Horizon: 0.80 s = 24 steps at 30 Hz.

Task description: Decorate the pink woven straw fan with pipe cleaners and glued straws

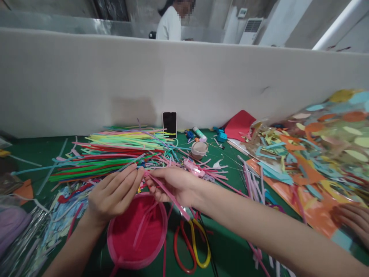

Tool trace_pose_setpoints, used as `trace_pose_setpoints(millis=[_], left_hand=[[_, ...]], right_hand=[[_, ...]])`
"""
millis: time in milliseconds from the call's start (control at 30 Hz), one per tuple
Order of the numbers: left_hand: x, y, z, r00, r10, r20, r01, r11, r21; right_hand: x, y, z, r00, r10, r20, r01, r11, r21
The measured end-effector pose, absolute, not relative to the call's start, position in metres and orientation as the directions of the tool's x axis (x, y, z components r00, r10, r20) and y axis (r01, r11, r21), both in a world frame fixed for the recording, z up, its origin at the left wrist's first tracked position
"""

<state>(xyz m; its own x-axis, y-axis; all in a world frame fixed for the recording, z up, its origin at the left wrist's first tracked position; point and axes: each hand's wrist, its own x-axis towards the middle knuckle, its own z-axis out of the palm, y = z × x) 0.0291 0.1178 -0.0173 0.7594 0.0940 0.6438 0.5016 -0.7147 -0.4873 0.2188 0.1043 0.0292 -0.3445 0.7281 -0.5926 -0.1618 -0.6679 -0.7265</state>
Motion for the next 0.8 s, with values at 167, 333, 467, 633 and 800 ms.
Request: trace_pose_setpoints(millis=[167,333,467,633,800], left_hand=[[0.036,0.116,-0.017,0.75,0.047,0.66,0.5,-0.693,-0.519],[0.041,0.114,-0.019,0.727,0.051,0.684,0.496,-0.729,-0.472],[0.044,0.111,-0.021,0.554,0.164,0.817,0.541,-0.816,-0.203],[0.044,0.103,-0.008,0.37,0.65,0.663,0.367,-0.758,0.539],[0.037,0.101,0.004,0.611,0.79,-0.045,-0.153,0.174,0.973]], right_hand=[[0.22,0.103,0.027,-0.291,0.695,-0.657,-0.318,-0.718,-0.619],[0.213,0.093,0.021,-0.189,0.826,-0.53,-0.352,-0.561,-0.749],[0.207,0.083,0.011,-0.066,0.971,-0.23,-0.189,-0.238,-0.953],[0.21,0.074,0.007,-0.062,0.969,0.238,0.147,0.245,-0.958],[0.216,0.065,0.016,-0.271,0.681,0.68,0.337,0.729,-0.596]])
